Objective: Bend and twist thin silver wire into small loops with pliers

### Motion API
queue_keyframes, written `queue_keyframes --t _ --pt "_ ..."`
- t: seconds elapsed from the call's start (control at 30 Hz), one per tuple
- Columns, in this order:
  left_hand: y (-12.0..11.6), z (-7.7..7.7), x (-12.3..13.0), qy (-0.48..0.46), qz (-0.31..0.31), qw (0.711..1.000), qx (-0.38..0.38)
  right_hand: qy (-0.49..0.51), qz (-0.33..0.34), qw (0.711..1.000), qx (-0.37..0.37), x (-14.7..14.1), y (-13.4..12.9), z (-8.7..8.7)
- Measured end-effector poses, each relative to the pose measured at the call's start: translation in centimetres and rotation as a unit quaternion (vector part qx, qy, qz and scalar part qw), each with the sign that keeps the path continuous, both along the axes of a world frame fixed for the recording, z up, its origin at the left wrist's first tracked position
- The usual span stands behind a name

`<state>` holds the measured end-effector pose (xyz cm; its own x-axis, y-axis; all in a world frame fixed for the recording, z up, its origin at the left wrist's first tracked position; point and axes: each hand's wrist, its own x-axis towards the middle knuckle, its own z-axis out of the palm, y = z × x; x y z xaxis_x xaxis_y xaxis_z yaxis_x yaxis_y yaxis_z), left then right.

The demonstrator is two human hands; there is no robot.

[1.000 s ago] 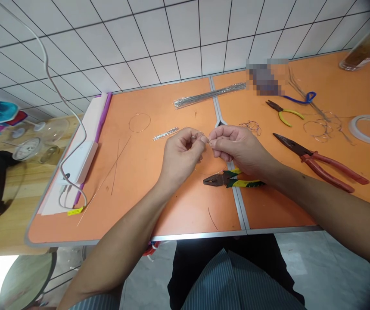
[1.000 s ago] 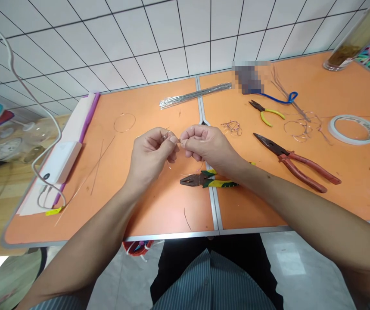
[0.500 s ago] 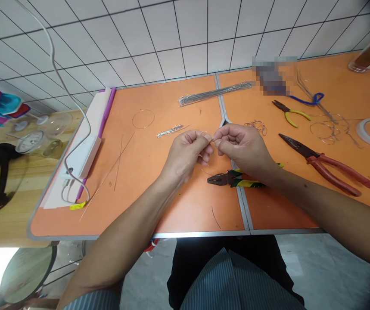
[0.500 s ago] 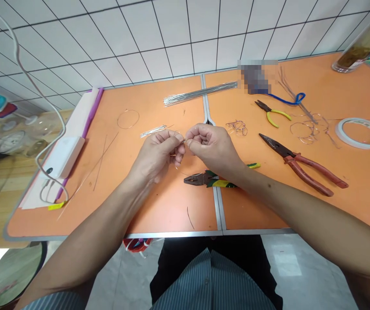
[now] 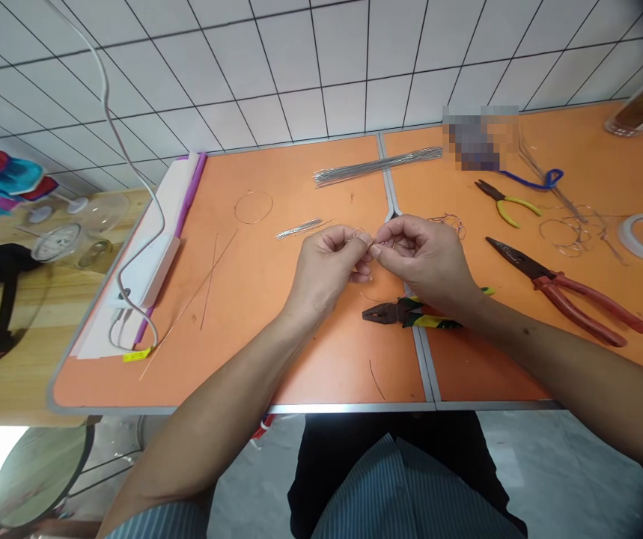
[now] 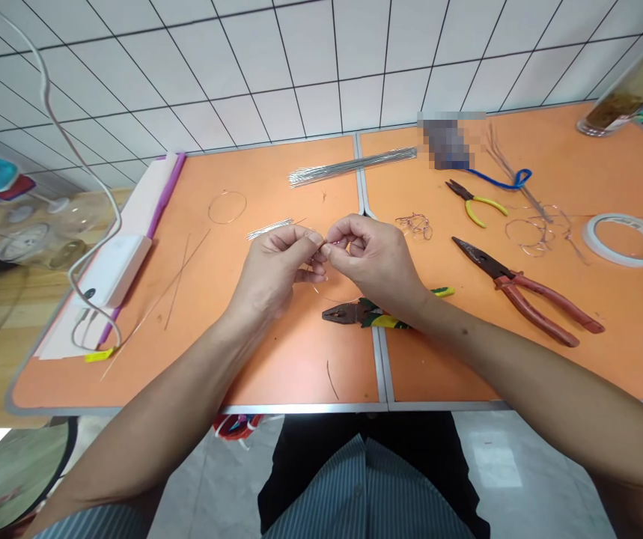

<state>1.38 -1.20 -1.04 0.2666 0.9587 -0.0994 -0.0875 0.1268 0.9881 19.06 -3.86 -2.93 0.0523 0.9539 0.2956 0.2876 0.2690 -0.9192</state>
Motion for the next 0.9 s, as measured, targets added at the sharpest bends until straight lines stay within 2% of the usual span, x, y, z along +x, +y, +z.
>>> queue_keyframes --t 0.27,0.43,0.57,0.67,0.9 --pt "-0.2 -0.3 0.0 0.004 0.003 1.000 0.003 -0.097 -0.014 0.991 0.093 -0.1 -0.1 0.1" --pt "-0.3 -0.1 0.1 0.001 0.002 1.000 -0.015 -0.190 -0.015 0.963 0.190 0.2 0.0 -0.3" --pt "-0.3 0.3 0.1 -0.002 -0.004 0.999 -0.038 -0.244 -0.011 0.941 0.235 0.5 0.2 -0.4" --pt "-0.2 0.5 0.0 -0.006 -0.009 0.999 -0.039 -0.252 -0.010 0.938 0.239 0.7 0.2 -0.3" --pt "0.0 0.6 -0.1 -0.016 -0.018 0.999 -0.038 -0.188 -0.031 0.968 0.164 0.9 0.2 0.1"
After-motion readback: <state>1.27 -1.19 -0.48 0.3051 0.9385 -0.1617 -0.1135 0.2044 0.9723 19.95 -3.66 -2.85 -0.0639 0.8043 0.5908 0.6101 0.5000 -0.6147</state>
